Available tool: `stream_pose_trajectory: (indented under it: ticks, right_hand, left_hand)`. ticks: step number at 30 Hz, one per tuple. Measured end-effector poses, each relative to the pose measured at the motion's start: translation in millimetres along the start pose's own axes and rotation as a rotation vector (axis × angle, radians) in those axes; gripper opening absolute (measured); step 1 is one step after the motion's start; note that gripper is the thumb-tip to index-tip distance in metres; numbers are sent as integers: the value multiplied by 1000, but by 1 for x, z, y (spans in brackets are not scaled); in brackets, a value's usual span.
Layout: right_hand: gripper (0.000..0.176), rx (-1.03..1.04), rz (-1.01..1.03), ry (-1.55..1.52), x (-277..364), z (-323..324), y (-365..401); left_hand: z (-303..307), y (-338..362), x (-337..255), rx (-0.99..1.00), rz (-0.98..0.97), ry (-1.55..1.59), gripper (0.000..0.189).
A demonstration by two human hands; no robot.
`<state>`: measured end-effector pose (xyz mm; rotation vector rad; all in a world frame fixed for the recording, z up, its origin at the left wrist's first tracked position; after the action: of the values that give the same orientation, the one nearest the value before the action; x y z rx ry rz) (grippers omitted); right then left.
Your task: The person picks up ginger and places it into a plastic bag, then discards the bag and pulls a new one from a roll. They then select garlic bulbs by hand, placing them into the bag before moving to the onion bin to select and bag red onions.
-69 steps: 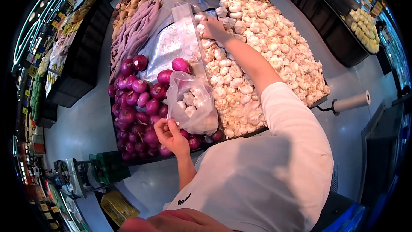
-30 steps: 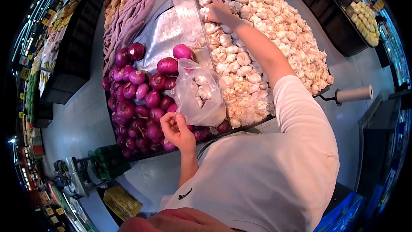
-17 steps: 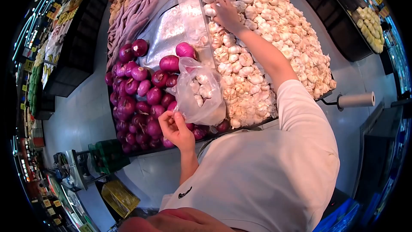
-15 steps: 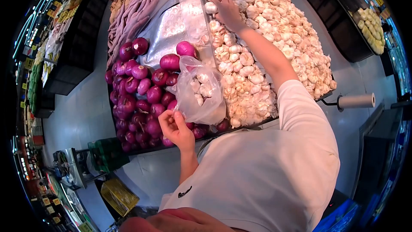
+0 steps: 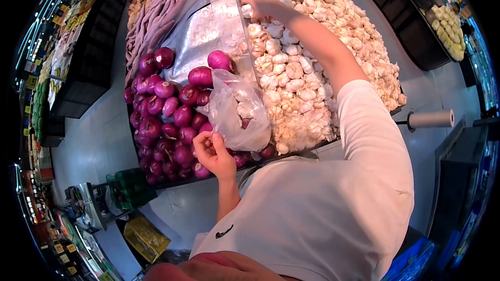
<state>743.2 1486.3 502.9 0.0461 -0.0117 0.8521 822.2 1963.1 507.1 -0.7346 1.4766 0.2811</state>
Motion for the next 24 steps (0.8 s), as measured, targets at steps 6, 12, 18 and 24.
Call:
stream_pose_trajectory:
  ticks: [6,12,18,24]
  right_hand:
    - [69,-78,-21,2,2,1,10]
    - [60,-345,-91,47,-4,-9,25]
    - [59,-546,-203,-91,-11,-1,34]
    - [54,-622,-164,-85,-15,-2,39]
  left_hand:
    - [-9,0,4,25,1,25,8]
    - [-8,1,2,17,-4,-1,9]
    - [0,2,-1,-17,-10,-31,9]
    - [-1,1,1,-14,-13,-15,8]
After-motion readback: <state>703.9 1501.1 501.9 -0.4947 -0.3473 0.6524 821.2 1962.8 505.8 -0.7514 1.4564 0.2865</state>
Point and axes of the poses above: each hand's wrist, its own y-axis away from the middle knuckle, its own z-axis out of the back of the hand, x = y × z, the point moved 8 cm from there along -y, towards the middle knuckle, and after that the axes turned 9 degrees about x, right-handed, at the moved point
